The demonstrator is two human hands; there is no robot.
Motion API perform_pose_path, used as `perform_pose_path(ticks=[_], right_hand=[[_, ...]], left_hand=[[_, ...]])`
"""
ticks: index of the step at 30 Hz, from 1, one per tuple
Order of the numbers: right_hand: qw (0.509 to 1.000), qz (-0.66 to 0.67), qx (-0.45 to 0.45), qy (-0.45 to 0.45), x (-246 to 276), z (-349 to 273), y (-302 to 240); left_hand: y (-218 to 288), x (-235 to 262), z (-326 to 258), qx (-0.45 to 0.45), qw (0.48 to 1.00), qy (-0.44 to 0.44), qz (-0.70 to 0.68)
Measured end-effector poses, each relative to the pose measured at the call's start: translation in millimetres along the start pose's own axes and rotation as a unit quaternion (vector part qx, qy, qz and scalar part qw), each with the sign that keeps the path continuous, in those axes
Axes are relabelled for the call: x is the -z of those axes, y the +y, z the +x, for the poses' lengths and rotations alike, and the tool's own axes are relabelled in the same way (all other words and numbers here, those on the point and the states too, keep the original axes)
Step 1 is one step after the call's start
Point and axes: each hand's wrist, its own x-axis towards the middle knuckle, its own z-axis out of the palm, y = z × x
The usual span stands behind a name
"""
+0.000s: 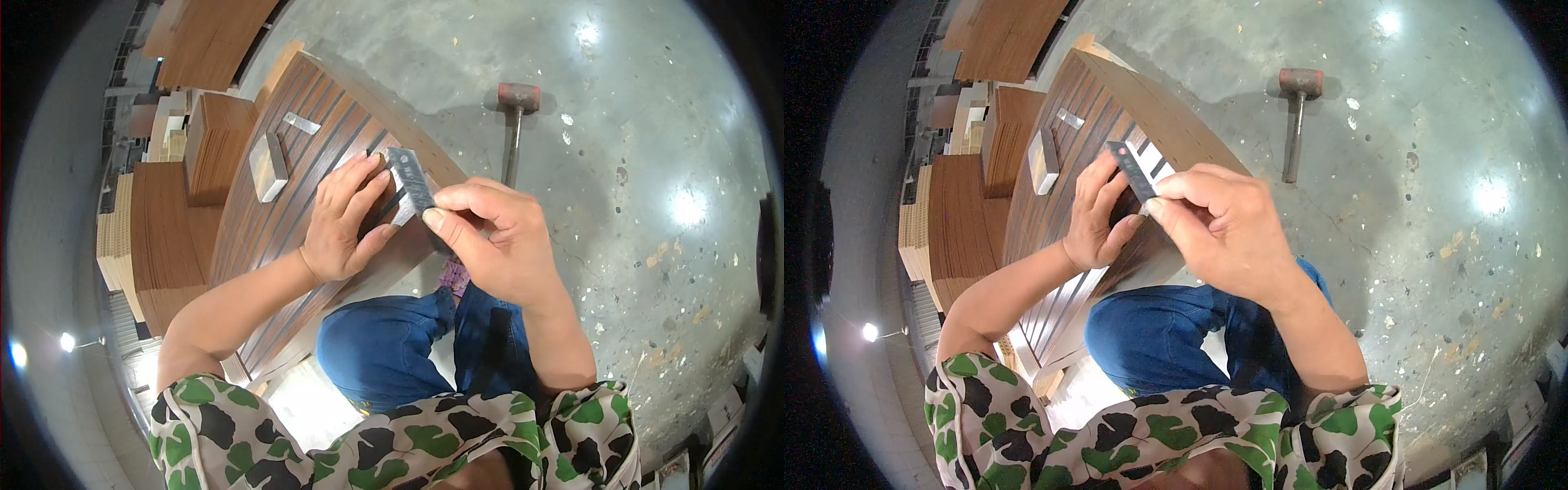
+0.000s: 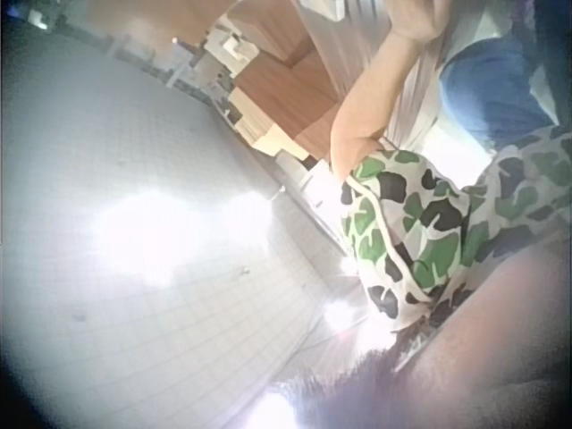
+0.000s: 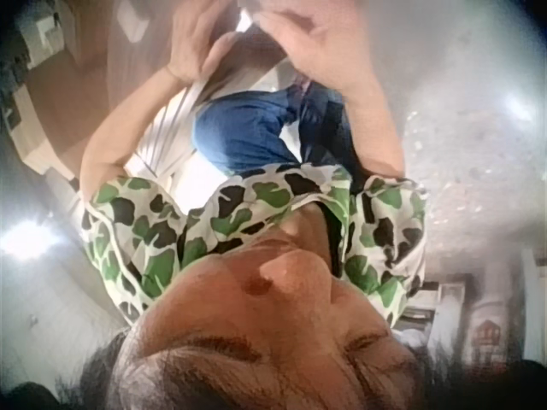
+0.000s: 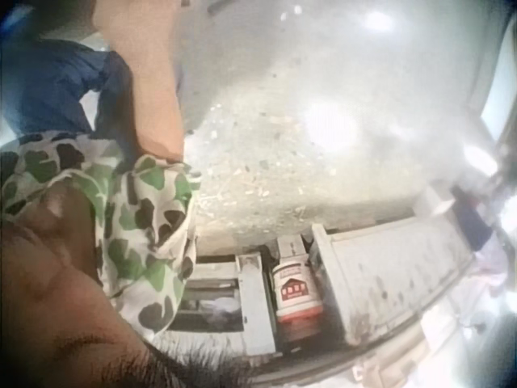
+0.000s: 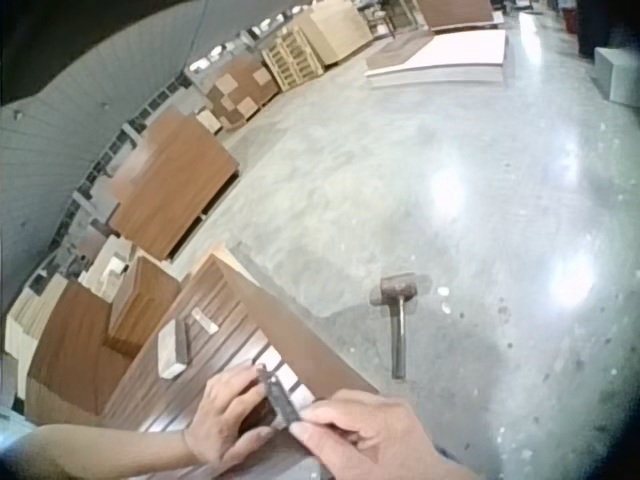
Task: The person aligns wooden panels of a furniture unit, trims excess material from the edges using a knife, and hammers the sections together with a rubber mallet.
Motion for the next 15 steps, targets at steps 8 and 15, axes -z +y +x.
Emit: perform_pose_path(ticks=[8,15], right_hand=[[0.957,-0.264,0.082,0.086,7,1,47],[0.973,0.175,-0.086,0.121,-5,-15,35]], left_hand=[[0,-2,7,-0.012,1.0,0.0,0.006],[3,0,7,-0.009,1.0,-0.01,0.006]])
